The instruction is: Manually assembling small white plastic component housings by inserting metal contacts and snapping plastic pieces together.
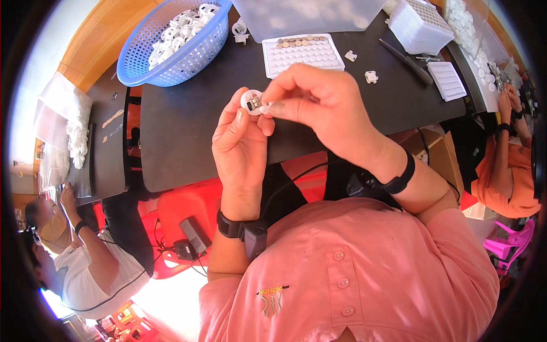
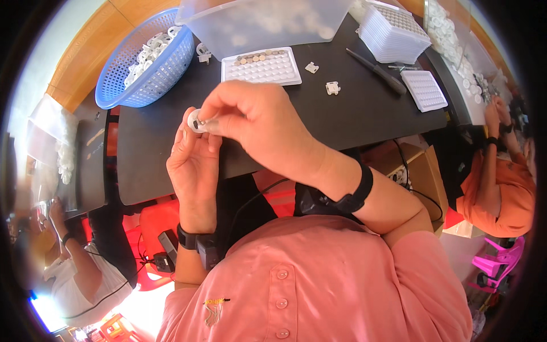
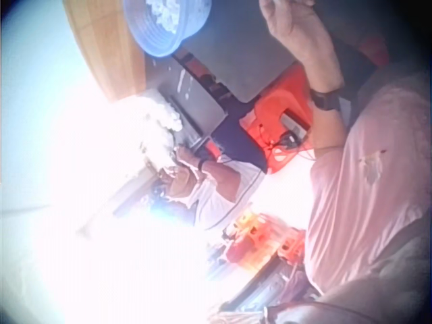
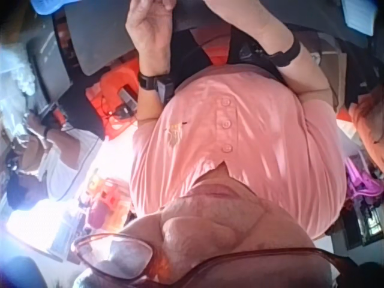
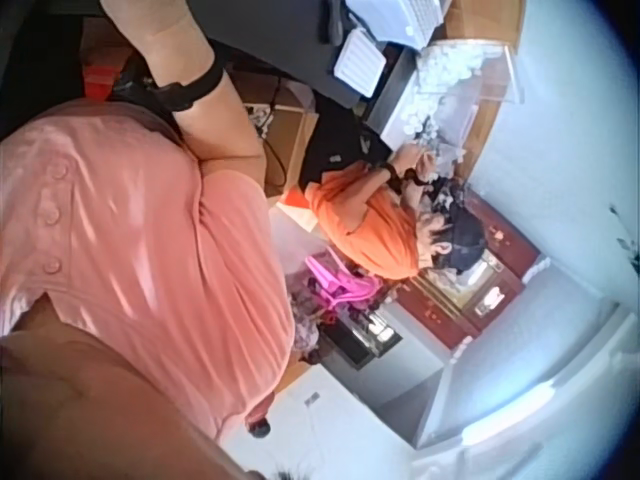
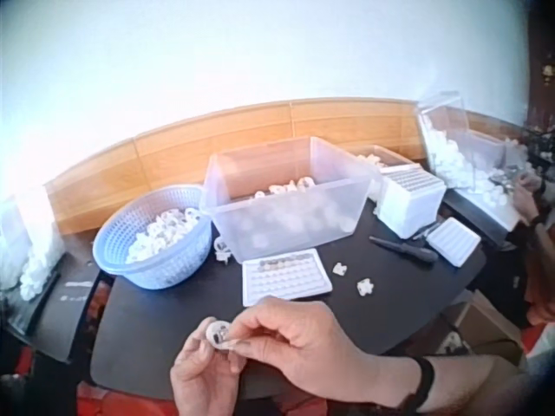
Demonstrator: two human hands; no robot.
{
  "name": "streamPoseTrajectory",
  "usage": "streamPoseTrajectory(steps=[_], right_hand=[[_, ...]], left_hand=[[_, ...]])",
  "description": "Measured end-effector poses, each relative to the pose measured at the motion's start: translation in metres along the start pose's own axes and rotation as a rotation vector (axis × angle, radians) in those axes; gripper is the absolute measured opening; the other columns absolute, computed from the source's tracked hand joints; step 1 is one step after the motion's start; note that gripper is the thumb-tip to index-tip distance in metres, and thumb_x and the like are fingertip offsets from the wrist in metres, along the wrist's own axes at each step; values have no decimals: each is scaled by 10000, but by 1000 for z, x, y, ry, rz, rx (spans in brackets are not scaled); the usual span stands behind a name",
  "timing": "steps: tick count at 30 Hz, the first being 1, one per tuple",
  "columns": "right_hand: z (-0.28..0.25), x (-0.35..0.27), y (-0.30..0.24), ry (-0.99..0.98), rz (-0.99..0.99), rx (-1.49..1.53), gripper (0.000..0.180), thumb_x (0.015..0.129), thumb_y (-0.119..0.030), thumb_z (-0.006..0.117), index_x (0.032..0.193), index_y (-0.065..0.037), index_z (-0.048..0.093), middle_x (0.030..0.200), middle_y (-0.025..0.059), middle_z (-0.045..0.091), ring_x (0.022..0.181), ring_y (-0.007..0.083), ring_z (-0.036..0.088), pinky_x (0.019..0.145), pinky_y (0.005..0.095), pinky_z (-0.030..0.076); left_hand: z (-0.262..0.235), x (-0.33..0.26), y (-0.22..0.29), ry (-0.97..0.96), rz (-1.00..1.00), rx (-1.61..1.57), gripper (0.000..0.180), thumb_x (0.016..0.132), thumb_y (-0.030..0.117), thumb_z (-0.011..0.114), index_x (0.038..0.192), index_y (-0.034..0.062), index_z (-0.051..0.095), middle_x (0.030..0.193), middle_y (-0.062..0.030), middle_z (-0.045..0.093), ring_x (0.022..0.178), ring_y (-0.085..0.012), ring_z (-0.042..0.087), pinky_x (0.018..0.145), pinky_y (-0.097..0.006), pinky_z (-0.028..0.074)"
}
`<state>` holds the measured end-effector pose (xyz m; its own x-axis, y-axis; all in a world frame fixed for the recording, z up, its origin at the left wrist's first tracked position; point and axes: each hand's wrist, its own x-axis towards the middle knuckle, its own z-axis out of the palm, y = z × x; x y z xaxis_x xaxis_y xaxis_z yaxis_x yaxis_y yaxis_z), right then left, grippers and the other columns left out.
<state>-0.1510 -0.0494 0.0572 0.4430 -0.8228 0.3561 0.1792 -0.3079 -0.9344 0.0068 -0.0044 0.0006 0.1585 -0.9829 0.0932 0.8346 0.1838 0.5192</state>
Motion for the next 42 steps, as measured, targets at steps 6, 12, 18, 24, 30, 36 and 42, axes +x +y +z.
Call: streamPoseTrajectory(steps=[6, 12, 18, 24, 30, 36, 42], right_hand=[[-3, 15, 4, -8, 67, 70, 79, 906, 0, 681, 972, 36, 660, 876, 68, 687, 759, 122, 667, 720, 253, 532], [6, 12, 14, -12, 157, 251, 63, 895, -7, 691, 939, 22, 656, 854, 64, 678, 716, 114, 652, 685, 250, 519], [7, 11, 18, -1, 126, 167, 59, 898, -2, 676, 936, 19, 637, 841, 67, 671, 696, 119, 650, 665, 252, 521], [9, 13, 14, -12, 173, 218, 49, 900, 7, 666, 915, 17, 620, 834, 66, 656, 688, 121, 648, 651, 252, 525], [7, 9, 22, -31, 63, 65, 70, 907, -3, 675, 915, 12, 607, 839, 56, 626, 688, 119, 646, 653, 256, 528], [0, 12, 23, -76, 32, 50, 82, 911, -3, 668, 931, 4, 588, 849, 51, 637, 690, 119, 652, 665, 249, 525], [-10, 27, 10, -231, 183, 55, 137, 874, 4, 689, 943, 8, 571, 828, 64, 653, 655, 135, 658, 667, 260, 521]], left_hand=[[-10, 1, 2, -179, -82, -27, 373, 981, 74, 589, 1325, -49, 519, 1285, -139, 593, 1184, -260, 572, 1034, -402, 469], [2, 2, -1, -4, -47, 21, 347, 967, 98, 619, 1275, -51, 563, 1144, -122, 634, 985, -246, 615, 781, -330, 485], [1, 1, 1, -12, -64, 56, 329, 968, 100, 619, 1263, -41, 578, 1140, -118, 633, 979, -241, 614, 781, -329, 484], [1, 2, 1, -20, -73, 39, 334, 965, 98, 624, 1269, -36, 585, 1135, -118, 637, 964, -238, 612, 770, -329, 481], [-3, 0, 0, -26, -45, 63, 305, 964, 103, 629, 1236, -34, 613, 1115, -108, 637, 931, -227, 601, 741, -332, 479], [-10, 2, 0, -62, -71, 46, 440, 950, 103, 645, 1323, -79, 498, 1291, -173, 570, 1233, -281, 550, 1086, -443, 439], [-11, -2, 1, -106, -57, 116, 432, 946, 116, 656, 1315, -59, 517, 1251, -140, 599, 1060, -273, 607, 897, -387, 491]])
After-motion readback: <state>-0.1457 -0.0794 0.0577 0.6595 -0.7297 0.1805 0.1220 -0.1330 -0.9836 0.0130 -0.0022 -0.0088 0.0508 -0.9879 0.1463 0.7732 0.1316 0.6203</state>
